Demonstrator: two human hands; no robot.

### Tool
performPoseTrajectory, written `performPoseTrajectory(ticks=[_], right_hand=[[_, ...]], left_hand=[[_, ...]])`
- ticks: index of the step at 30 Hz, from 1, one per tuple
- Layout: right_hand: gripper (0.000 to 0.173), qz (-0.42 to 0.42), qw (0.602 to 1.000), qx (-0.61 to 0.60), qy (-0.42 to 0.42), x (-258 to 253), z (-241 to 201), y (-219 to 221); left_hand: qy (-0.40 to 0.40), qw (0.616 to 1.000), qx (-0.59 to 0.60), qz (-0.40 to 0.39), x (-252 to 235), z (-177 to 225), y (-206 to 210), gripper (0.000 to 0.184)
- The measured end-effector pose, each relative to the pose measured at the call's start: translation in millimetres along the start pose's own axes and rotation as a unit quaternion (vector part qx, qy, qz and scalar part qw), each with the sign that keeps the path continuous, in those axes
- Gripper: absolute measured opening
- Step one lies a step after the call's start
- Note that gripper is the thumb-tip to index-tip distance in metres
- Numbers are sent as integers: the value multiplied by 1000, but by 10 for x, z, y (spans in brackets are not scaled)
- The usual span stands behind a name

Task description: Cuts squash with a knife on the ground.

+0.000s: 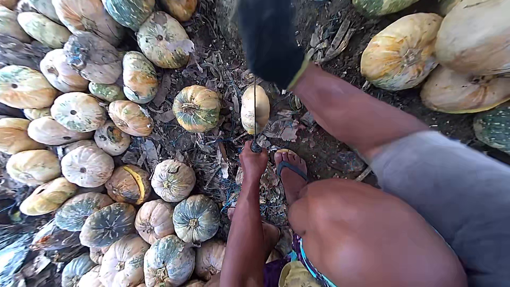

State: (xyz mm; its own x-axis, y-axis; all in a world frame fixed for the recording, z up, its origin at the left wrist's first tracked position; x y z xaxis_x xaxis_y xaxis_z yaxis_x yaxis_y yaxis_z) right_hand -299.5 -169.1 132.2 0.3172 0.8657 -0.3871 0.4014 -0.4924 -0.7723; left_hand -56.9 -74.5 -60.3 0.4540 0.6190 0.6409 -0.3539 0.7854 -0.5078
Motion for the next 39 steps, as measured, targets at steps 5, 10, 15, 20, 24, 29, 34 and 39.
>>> performPoseTrajectory(ticks=[5, 10, 15, 20, 24, 29, 34, 39], right_hand=[[65, -262, 963, 59, 2, -17, 224, 924], [69, -301, 947, 110, 20, 129, 523, 1331], [48, 2, 979, -152, 137, 495, 547, 507], [48, 10, 933, -235, 272, 1296, 702, 775], [51, 18, 957, -158, 244, 1032, 915, 1002], [53, -40, 972, -156, 169, 1411, 592, 1094], [48, -10, 931, -244, 270, 1530, 729, 916], [53, -239, 864, -236, 374, 1241, 769, 1274]], left_hand=[[-27, 999, -24, -21, -29, -75, 12, 30], [-41, 997, -46, -39, -316, -129, 70, 33], [-4, 997, -79, -14, -215, -110, -13, 42], [61, 995, -74, 16, -434, 313, -68, 37], [45, 998, -28, -17, -900, 396, 2, 35], [26, 999, 22, -25, -433, 52, 55, 33], [-13, 994, 109, -2, 268, -463, 243, 28], [-14, 999, 41, 1, 600, -544, 331, 26]])
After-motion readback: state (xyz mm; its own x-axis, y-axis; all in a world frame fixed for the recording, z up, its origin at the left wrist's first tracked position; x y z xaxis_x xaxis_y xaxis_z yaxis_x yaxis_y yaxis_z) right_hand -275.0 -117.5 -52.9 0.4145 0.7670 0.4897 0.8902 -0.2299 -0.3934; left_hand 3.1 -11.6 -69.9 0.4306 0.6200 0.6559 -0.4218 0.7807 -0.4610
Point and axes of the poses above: each hand's wrist, its own x-axis away from the middle knuckle, its own y-axis out of the palm, z = x × y, the point moved 9 cm from there along -x, towards the middle knuckle, and after that the axes turned 11 degrees about -z, right-handed, at the moved point
